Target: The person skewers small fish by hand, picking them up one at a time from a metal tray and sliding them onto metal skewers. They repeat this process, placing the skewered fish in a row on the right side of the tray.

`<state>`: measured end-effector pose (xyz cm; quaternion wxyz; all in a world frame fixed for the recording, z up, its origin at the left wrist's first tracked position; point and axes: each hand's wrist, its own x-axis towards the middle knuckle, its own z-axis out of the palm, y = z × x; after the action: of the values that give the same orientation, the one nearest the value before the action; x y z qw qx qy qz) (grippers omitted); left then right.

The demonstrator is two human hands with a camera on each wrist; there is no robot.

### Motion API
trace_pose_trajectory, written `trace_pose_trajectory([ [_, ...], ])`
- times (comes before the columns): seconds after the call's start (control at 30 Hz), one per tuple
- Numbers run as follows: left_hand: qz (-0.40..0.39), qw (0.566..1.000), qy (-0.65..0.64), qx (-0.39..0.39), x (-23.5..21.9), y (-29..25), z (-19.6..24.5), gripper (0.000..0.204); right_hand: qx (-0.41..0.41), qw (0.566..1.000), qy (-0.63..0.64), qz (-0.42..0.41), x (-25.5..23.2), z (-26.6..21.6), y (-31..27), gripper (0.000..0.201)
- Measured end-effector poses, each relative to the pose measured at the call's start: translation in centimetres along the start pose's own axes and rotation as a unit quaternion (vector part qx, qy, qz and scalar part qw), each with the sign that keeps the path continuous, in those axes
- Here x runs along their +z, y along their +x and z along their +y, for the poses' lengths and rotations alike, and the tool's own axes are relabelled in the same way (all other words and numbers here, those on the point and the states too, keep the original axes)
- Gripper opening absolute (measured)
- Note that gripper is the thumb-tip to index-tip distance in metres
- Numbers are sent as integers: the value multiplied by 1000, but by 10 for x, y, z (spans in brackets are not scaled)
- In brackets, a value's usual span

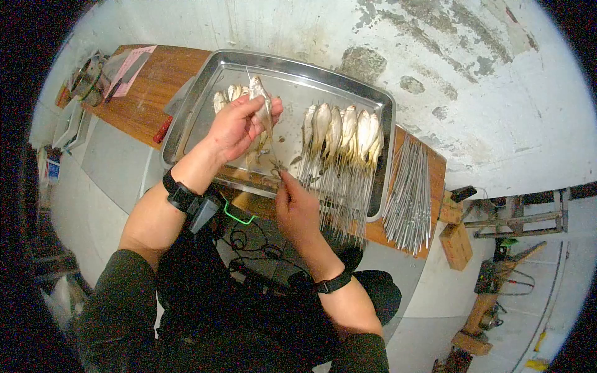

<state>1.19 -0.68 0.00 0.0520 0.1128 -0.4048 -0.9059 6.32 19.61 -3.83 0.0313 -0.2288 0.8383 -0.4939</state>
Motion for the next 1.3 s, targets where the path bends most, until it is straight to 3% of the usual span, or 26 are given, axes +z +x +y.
trace_pose_trajectory([
  [0.33, 57, 998, 8, 28, -2, 5, 9, 25, -29, 1000, -4, 4, 0, 3, -3, 26],
  [0.83, 6, 1000, -18, 9, -2, 3, 1, 21, -30, 999, -3, 20, 0, 6, 0, 25],
  [1.3, 27, 998, -50, 3, 0, 3, 3, 23, -21, 999, -22, 17, 7, 3, -2, 27],
])
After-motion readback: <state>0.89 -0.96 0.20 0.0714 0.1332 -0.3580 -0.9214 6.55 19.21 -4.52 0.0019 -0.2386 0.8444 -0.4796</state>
